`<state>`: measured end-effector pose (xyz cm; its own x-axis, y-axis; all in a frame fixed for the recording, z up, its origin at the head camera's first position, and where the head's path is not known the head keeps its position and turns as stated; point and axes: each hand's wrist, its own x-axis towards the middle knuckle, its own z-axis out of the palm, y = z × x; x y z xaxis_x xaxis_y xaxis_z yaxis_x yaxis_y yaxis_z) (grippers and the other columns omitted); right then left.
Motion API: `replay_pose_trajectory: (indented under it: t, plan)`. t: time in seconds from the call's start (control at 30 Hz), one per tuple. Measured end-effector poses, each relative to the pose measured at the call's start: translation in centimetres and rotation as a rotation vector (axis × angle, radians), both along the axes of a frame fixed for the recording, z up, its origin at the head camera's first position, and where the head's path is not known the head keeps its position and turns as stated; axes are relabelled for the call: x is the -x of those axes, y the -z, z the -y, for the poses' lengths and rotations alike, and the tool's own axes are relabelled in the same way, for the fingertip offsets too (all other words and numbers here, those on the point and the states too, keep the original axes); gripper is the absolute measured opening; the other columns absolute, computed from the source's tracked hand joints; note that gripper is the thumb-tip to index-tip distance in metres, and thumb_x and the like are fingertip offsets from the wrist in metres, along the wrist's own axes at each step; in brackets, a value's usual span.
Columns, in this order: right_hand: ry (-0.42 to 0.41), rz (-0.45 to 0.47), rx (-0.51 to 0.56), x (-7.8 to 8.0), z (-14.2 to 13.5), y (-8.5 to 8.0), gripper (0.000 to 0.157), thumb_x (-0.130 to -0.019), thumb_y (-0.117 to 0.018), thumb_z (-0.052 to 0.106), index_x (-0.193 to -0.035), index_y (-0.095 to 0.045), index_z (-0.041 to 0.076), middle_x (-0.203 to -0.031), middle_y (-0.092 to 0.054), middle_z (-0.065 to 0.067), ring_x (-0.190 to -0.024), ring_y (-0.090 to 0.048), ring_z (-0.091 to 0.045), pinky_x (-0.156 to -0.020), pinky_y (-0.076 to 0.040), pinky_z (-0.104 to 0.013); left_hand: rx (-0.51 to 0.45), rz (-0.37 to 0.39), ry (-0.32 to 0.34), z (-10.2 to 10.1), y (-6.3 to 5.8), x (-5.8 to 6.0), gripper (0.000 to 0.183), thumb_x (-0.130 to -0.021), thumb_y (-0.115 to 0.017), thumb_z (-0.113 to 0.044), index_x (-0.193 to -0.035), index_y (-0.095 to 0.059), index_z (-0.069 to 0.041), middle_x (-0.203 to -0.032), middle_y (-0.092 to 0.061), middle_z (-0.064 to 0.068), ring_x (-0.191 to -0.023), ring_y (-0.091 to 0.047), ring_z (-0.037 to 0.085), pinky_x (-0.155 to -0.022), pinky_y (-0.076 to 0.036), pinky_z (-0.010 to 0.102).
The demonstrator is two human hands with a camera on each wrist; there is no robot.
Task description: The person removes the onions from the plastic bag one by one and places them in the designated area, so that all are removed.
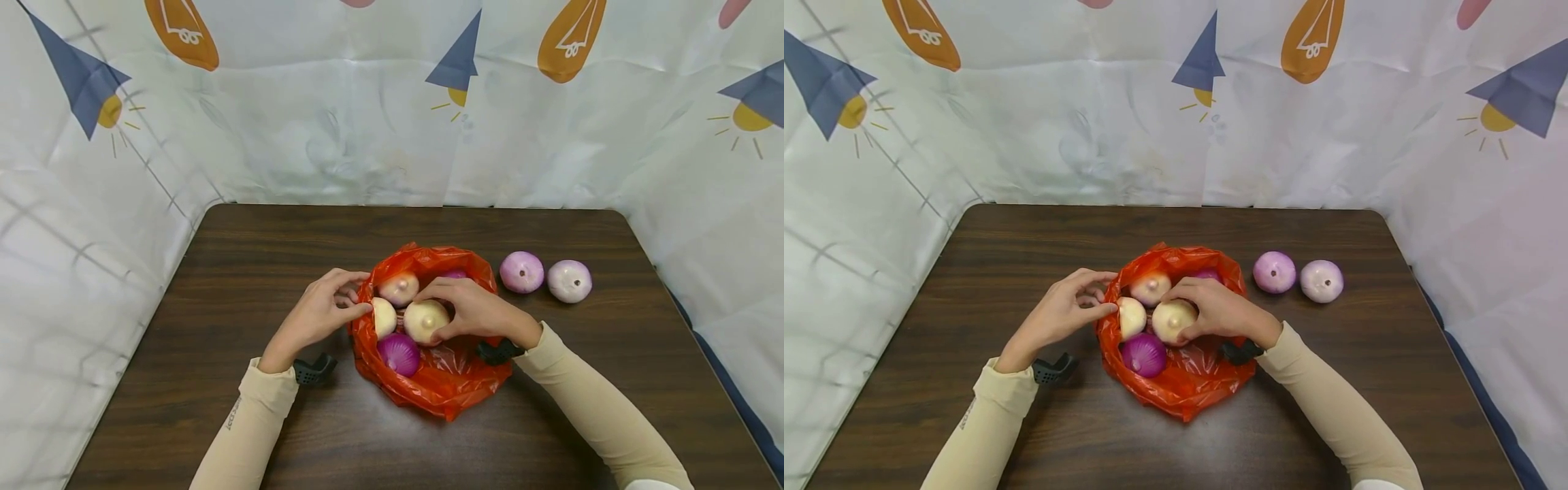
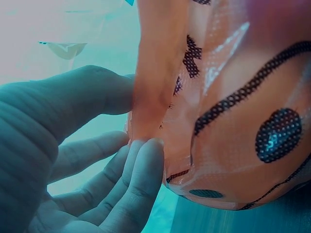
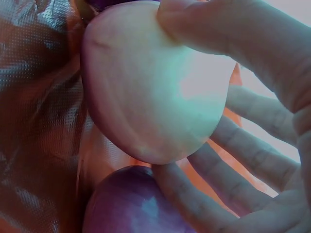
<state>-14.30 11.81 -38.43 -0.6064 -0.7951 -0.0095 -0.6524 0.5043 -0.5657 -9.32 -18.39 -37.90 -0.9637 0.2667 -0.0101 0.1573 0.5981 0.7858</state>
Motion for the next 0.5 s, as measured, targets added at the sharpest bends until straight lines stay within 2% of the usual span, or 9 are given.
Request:
replay_pose_trajectory:
  t: [0.5]
  plan:
    - [-0.006, 0.025, -0.009, -0.31, -0.5, 0.3, 0.053, -0.078, -0.091, 0.035, -0.125, -0.072, 0.02, -0.128, -0.068, 0.001, -0.12, -0.062, -0.018, -0.102, -0.056, -0.04, -0.005, 0.002, 0.011, -0.15, -0.1, -0.1, 0.054, -0.09, -0.082, -0.024, -0.139, -0.064, -0.009, -0.116, -0.064, 0.011, -0.095, -0.065, 0.017, -0.089, -0.064, 0.038]
